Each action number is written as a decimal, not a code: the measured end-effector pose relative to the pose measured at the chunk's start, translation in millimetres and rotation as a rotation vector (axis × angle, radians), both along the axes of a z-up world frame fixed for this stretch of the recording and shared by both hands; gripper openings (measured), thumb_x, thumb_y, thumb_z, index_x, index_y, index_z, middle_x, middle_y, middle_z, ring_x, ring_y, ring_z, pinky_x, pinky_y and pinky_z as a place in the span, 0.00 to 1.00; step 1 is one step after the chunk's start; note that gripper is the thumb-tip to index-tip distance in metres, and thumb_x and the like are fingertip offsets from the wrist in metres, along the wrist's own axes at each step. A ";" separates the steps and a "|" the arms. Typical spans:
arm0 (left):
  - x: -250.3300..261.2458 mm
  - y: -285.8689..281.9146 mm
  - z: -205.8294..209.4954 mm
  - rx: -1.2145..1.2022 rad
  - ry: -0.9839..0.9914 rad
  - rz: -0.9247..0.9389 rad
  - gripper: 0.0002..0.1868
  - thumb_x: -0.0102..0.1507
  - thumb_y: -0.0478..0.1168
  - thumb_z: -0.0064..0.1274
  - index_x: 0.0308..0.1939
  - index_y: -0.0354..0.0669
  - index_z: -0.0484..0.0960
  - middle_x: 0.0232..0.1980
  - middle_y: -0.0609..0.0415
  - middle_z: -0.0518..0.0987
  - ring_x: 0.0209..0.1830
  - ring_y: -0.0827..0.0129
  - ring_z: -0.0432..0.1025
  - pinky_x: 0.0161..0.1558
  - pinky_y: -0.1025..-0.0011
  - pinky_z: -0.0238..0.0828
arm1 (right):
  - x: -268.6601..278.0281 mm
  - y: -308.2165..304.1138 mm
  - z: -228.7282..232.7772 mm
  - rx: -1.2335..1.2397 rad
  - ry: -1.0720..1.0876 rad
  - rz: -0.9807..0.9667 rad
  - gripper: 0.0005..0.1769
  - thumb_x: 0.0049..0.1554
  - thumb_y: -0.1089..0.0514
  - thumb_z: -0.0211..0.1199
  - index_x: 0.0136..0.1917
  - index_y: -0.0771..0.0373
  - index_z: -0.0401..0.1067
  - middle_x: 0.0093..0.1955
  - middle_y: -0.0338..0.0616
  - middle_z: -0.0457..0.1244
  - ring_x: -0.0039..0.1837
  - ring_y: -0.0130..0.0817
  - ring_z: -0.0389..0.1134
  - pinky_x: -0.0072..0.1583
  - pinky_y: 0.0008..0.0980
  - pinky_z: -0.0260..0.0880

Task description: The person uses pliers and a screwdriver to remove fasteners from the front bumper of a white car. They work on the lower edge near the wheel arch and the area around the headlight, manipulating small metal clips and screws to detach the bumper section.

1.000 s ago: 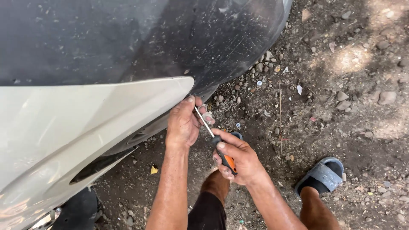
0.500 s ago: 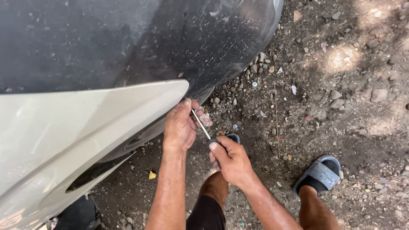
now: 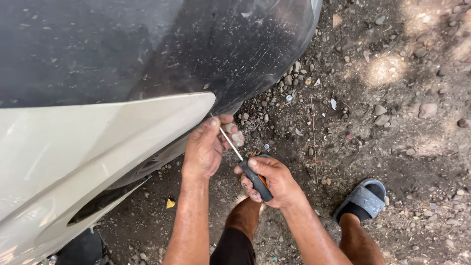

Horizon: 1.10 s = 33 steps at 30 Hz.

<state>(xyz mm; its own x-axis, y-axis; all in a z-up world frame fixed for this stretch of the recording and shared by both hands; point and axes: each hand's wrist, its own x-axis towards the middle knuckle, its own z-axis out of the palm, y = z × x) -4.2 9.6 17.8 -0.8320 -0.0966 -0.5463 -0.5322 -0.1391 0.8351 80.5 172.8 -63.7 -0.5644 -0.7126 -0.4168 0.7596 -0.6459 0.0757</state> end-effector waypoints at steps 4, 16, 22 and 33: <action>8.6 -5.4 -11.2 -0.034 -0.032 0.076 0.13 0.73 0.40 0.45 0.49 0.31 0.80 0.37 0.50 0.78 0.37 0.68 0.77 0.40 0.61 0.84 | -0.5 2.5 13.7 0.034 0.077 -0.026 0.22 0.65 0.53 0.57 0.55 0.78 0.74 0.31 0.48 0.66 0.26 0.29 0.64 0.27 0.26 0.63; 5.1 -15.5 -22.5 0.002 -0.008 0.091 0.12 0.71 0.38 0.48 0.49 0.31 0.81 0.42 0.51 0.81 0.39 0.67 0.78 0.40 0.66 0.78 | 1.5 -6.0 45.0 0.934 0.631 -0.052 0.23 0.62 0.62 0.60 0.71 0.59 0.71 0.43 0.36 0.68 0.38 0.19 0.64 0.39 0.22 0.69; 2.8 -10.9 -23.3 0.081 -0.013 0.150 0.09 0.71 0.38 0.47 0.44 0.34 0.79 0.39 0.51 0.78 0.34 0.68 0.75 0.36 0.59 0.82 | -0.4 -8.1 43.4 0.760 0.404 0.084 0.24 0.63 0.59 0.57 0.72 0.55 0.71 0.34 0.35 0.63 0.33 0.19 0.60 0.34 0.22 0.64; -3.6 -16.6 -20.1 0.026 -0.042 0.076 0.09 0.69 0.40 0.45 0.44 0.39 0.78 0.40 0.51 0.80 0.33 0.68 0.76 0.32 0.69 0.77 | -2.6 -12.9 28.3 0.709 0.404 0.026 0.23 0.64 0.61 0.55 0.72 0.56 0.71 0.35 0.34 0.63 0.34 0.19 0.59 0.34 0.21 0.64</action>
